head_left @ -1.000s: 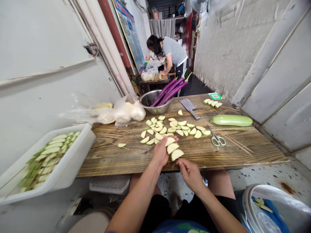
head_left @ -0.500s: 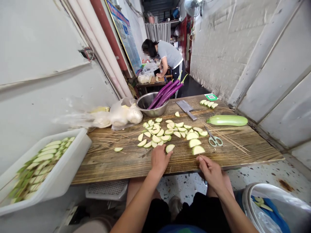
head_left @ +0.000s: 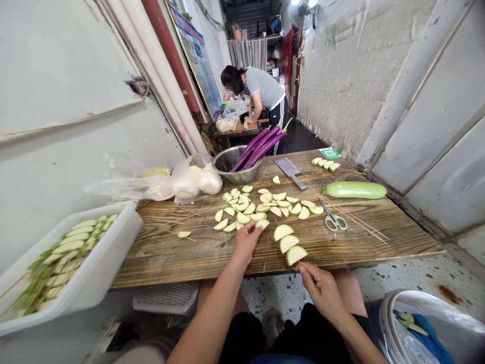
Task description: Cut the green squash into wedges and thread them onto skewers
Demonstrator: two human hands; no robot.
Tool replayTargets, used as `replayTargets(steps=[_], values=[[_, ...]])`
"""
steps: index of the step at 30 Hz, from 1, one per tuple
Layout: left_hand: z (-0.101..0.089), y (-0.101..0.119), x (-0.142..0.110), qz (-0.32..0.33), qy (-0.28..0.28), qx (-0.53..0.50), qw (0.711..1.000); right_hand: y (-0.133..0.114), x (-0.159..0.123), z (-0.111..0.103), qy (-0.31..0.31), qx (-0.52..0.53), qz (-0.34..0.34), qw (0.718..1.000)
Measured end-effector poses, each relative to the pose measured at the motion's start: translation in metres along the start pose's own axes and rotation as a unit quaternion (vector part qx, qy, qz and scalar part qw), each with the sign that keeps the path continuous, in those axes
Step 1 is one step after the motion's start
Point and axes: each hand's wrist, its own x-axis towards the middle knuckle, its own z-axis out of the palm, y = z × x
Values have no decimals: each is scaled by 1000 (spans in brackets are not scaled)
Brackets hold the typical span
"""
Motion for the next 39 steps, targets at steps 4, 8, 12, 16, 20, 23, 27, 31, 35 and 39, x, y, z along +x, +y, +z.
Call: replayTargets(steps=[4,8,12,16,20,23,27,31,35,39], values=[[-14,15,8,-181,31,-191,964,-7,-7,15,-44,-8,-30,999],[-27,17,11,-257,25,-242,935,-10,-9,28,-75,-31,-37,996],[-35,14,11,-260,20,-251,932,-12,-9,30,-94,-50,-30,994],[-38,15,12,-271,11,-241,932,-14,-9,31,-101,-63,-26,993],[-37,16,12,-278,3,-233,932,-16,-8,32,-101,-72,-25,992],[-35,17,10,-282,0,-228,932,-15,-8,33,-102,-69,-22,992],[-32,19,9,-281,0,-223,934,-14,-9,34,-104,-65,-17,992],[-30,19,7,-278,3,-222,935,-14,-9,33,-102,-58,-15,993],[-28,19,6,-281,3,-225,933,-15,-7,32,-102,-59,-12,993],[-26,19,5,-279,4,-222,934,-14,-7,32,-104,-60,-7,993]])
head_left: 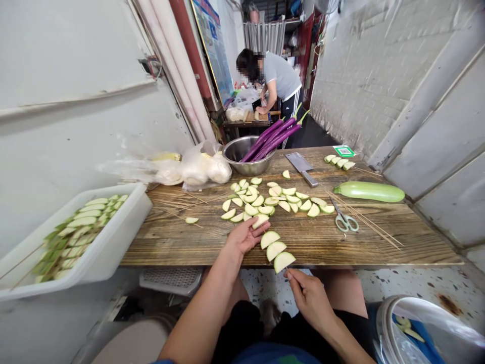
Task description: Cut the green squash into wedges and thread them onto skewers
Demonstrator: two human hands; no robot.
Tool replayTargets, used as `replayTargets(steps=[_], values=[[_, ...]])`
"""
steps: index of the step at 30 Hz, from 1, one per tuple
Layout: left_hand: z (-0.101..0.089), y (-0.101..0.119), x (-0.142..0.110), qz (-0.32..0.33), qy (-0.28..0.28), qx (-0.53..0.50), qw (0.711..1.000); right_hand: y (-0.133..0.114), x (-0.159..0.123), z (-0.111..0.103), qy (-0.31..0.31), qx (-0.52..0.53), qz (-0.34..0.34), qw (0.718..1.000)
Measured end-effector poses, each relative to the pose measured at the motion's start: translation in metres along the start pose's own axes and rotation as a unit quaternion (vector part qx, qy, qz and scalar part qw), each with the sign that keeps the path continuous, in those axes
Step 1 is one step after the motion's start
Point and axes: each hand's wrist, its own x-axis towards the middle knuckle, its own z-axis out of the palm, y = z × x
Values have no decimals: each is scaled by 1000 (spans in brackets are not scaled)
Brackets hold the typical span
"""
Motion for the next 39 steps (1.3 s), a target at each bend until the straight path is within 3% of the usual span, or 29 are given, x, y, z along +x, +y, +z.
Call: replayTargets(steps=[39], values=[[4,1,-3,28,11,27,999,-1,-2,-1,16,-8,-14,1000]])
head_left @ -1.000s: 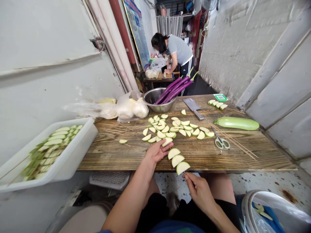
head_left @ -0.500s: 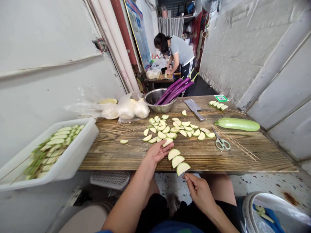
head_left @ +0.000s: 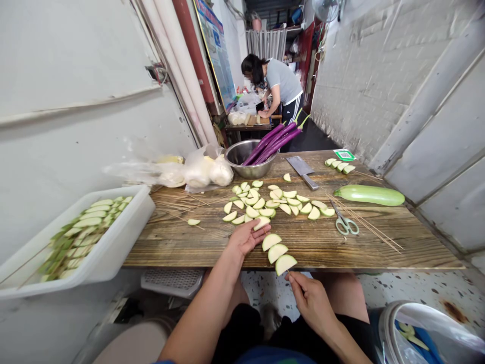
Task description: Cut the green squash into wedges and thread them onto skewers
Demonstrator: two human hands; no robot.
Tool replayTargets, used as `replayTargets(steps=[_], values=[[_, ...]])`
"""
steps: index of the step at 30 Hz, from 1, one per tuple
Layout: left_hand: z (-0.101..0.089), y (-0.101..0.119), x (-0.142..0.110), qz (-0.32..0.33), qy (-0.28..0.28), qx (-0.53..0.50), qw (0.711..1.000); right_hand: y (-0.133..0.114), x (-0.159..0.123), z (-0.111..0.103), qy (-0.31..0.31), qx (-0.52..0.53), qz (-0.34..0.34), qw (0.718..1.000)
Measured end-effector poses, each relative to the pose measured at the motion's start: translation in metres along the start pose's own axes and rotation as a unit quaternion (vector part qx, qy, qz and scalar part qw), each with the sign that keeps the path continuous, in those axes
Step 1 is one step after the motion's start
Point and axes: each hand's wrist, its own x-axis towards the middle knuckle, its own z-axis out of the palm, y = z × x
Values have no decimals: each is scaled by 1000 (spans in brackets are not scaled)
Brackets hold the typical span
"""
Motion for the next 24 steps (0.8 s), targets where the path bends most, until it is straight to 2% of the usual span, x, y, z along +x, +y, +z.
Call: replayTargets(steps=[5,12,16,19,24], values=[[0,0,1,4,3,23,1000,-1,0,-1,1,0,1,1000],[-3,0,3,-12,-28,48,998,0,-1,0,-5,2,2,1000],[-2,-5,3,22,-36,51,998,0,0,1,-4,-4,3,1000],[1,-8,5,52,-21,25,998,-1,0,1,-4,-9,2,1000],[4,-8,9,61,-3,2,998,-3,0,1,-2,-14,-3,1000]])
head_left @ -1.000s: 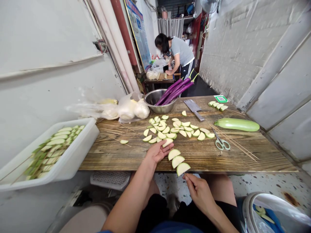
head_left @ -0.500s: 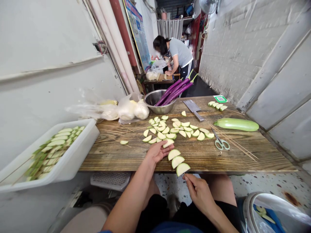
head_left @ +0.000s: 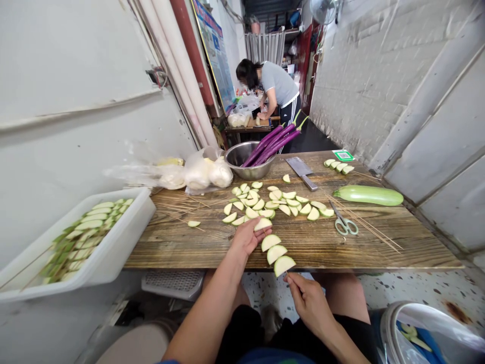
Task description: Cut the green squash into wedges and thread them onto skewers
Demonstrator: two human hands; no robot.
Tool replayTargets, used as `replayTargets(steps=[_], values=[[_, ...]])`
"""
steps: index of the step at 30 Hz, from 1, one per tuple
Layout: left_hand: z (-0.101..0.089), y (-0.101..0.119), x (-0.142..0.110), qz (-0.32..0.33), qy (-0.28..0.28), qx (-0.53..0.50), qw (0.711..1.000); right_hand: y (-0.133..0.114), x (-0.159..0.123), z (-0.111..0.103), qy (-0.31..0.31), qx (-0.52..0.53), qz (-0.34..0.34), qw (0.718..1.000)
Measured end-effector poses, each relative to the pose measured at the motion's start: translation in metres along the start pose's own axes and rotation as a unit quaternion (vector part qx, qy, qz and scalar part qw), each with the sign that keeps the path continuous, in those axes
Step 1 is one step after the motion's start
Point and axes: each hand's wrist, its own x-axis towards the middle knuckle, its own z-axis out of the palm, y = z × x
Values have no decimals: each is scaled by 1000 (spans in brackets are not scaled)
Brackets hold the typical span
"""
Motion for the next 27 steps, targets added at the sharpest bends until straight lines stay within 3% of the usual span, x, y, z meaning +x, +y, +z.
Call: replayTargets(steps=[9,27], values=[[2,-2,-5,33,-13,-8,999,-1,0,4,16,14,-1,1000],[9,-8,-11,36,-10,5,999,-3,2,11,38,22,8,999]])
